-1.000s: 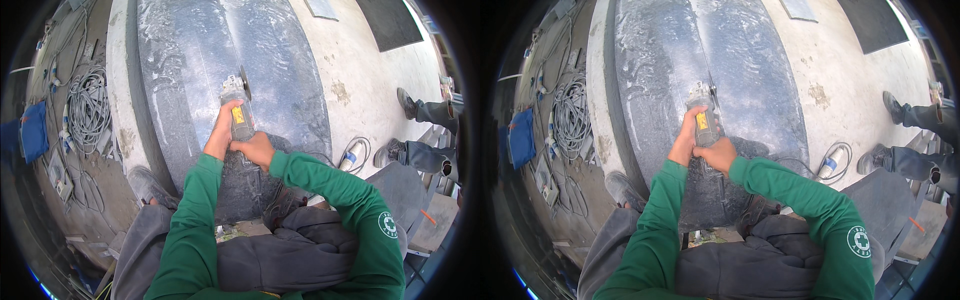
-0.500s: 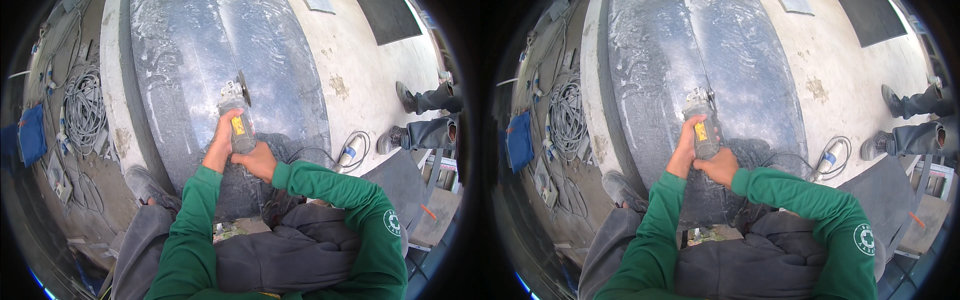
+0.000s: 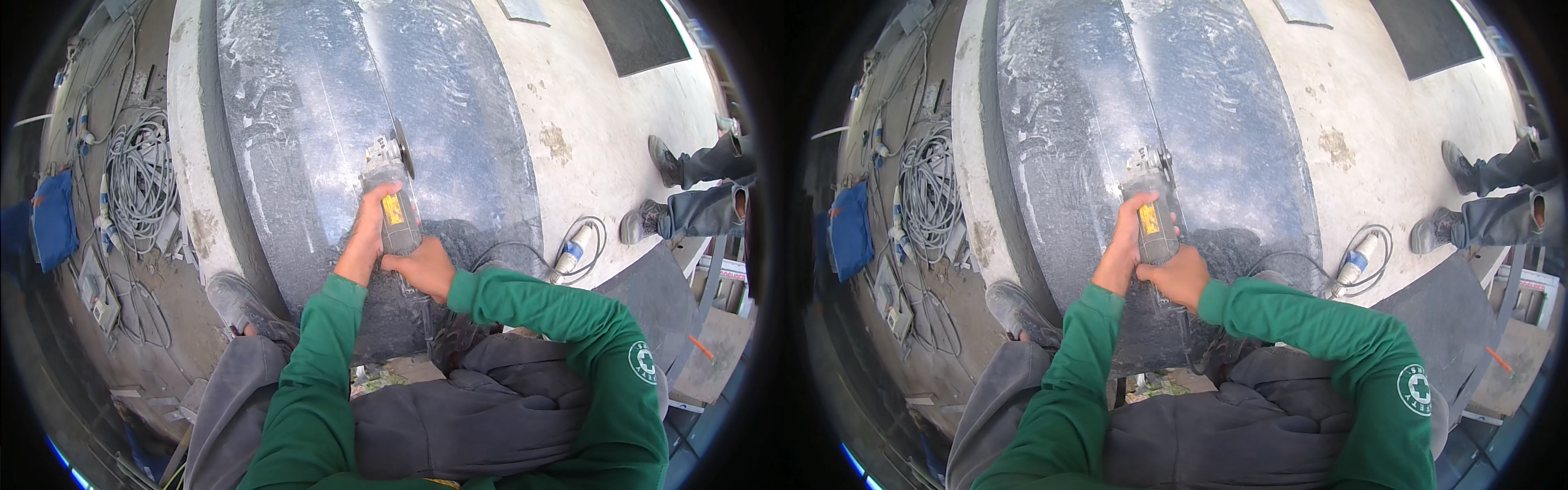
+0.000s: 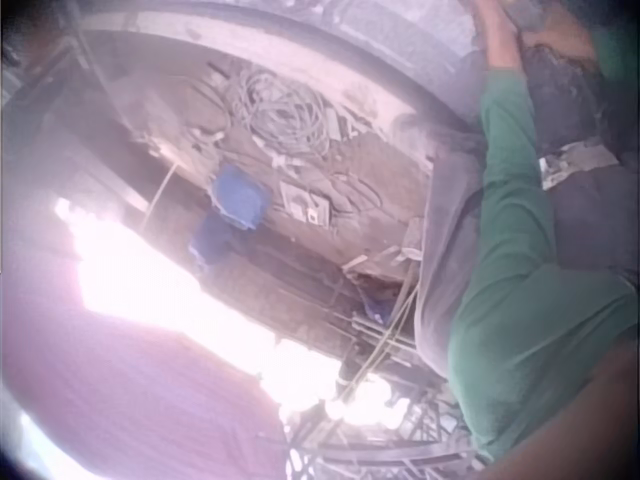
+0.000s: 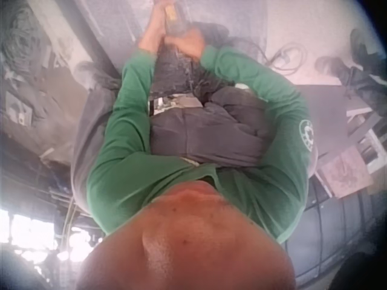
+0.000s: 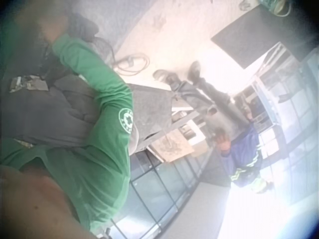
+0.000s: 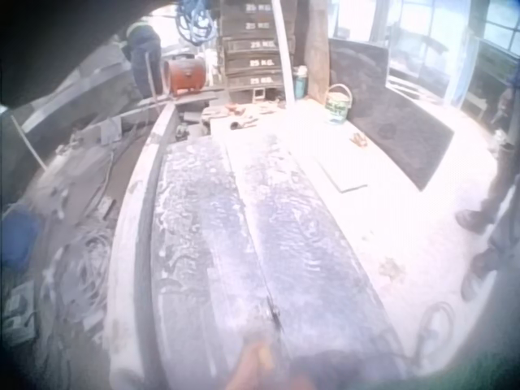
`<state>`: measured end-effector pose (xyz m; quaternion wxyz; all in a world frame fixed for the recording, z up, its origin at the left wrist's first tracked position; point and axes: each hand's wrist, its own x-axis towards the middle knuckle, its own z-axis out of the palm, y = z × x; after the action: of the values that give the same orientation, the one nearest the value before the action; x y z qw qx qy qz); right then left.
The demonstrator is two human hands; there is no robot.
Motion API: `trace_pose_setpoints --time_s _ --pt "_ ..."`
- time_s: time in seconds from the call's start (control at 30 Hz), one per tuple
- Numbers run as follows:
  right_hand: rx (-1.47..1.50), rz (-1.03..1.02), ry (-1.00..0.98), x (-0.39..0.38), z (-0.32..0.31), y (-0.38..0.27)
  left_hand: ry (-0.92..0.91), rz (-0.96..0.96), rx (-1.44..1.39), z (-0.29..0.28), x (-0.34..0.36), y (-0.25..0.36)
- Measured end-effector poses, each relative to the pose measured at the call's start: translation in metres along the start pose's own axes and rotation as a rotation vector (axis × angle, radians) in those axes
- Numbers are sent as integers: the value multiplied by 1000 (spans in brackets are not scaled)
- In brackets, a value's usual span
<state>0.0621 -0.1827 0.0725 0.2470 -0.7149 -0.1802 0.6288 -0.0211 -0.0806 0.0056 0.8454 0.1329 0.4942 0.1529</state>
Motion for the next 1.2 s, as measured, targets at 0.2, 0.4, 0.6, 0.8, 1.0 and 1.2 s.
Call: trace_pose_setpoints --time_s 0.2,0.4,0.6,0.8,1.0,1.2 --pt "54 -5 -28 39 -6 -23 26 23 6 4 29 28" --pt "-29 -38 28 13 -2 -1 -5 -8 -14 -1 13 5" --pt "-45 -37 17 13 0 -2 -26 -16 -27 -9 18 2" --pt "-30 -151 78 36 -1 -26 -29 102 -13 8 28 42" --pt "-190 -384 124 8 -10 -57 -193 257 -81 18 -6 88" --pt "-399 -68 -840 -67 -89 -52 -421 584 -218 20 -50 159"
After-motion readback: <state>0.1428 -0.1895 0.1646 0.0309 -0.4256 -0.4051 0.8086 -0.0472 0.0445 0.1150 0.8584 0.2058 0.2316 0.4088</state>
